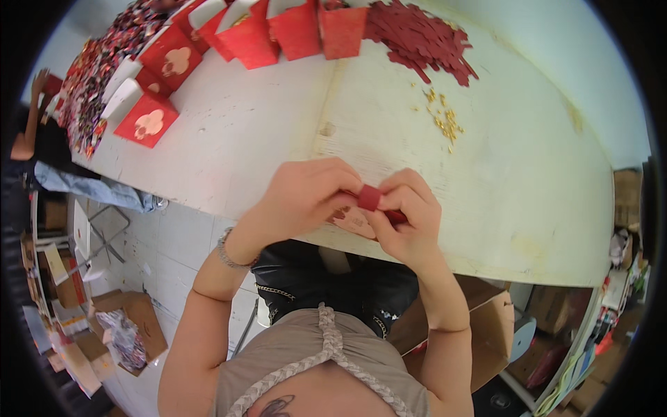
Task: The person repeatedly assembles small red paper gift boxes by folding flaps and inserting a red ribbon through a pre-punched hole. The person fills each box with wrapped candies, closes the lid, and places the finished box on the table. The process is repeated multiple times.
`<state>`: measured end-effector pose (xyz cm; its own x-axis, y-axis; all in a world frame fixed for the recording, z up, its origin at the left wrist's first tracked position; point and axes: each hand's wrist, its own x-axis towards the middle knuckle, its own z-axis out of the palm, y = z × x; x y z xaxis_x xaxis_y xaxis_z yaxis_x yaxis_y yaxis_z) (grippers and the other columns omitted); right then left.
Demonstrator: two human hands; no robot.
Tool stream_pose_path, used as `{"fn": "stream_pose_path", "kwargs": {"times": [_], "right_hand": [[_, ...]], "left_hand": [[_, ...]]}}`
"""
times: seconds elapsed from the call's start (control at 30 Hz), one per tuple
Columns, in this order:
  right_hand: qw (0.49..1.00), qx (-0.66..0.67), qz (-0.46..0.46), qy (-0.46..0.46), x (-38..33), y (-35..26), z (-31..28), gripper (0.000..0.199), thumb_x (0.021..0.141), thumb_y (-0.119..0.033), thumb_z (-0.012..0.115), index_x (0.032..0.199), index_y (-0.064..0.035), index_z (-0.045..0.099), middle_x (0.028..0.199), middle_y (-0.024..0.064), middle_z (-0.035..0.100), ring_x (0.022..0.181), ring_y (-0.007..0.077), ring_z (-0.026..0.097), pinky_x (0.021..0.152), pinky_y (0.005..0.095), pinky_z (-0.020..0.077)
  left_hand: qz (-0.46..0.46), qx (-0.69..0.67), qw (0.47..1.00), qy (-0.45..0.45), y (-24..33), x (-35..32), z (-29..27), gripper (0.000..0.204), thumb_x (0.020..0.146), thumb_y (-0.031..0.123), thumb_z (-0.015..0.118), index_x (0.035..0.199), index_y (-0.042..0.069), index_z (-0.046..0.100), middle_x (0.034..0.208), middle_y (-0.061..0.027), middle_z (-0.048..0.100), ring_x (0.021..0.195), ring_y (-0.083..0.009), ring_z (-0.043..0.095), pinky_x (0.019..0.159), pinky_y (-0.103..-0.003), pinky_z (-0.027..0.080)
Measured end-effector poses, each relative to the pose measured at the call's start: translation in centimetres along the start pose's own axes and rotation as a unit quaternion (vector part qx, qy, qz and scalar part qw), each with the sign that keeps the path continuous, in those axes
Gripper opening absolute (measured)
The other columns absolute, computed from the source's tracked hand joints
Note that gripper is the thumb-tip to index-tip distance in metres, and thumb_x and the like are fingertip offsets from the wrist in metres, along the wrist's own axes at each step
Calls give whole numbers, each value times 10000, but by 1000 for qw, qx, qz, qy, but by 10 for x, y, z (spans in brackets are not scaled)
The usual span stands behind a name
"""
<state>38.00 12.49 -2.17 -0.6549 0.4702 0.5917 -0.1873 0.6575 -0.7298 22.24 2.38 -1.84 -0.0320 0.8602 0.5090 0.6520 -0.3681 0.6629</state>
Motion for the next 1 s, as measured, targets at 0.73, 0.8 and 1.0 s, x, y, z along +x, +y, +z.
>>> {"fn": "stream_pose_path", "kwargs": {"times": [0.73, 0.8, 1.0], "right_hand": [[924, -236, 233, -188, -48, -58, -113, 396, 597, -132, 814, 886, -25, 566, 1229, 189, 541, 1110, 339, 537, 893, 375, 455], [975, -79, 126, -164, -25, -24, -63, 546, 566, -186, 858, 900, -76, 441, 1426, 240, 281, 1247, 396, 398, 981, 438, 370], [973, 188, 118, -71, -9, 52, -14, 547, 577, -113, 855, 871, -121, 395, 1375, 164, 327, 1241, 259, 372, 1002, 386, 310]], "left_hand": [[-116, 351, 916, 155, 5, -40, -55, 194, 621, 88, 767, 726, 63, 606, 1133, -78, 546, 1125, -346, 478, 898, -405, 441], [-111, 250, 952, 135, 16, -34, -26, 259, 626, 136, 788, 793, 82, 598, 1214, -107, 486, 1172, -352, 443, 937, -419, 421], [-103, -291, 923, 229, -28, -3, 21, 918, 601, 407, 827, 1246, 91, 255, 1340, -137, 340, 1240, -256, 350, 980, -391, 374]]}}
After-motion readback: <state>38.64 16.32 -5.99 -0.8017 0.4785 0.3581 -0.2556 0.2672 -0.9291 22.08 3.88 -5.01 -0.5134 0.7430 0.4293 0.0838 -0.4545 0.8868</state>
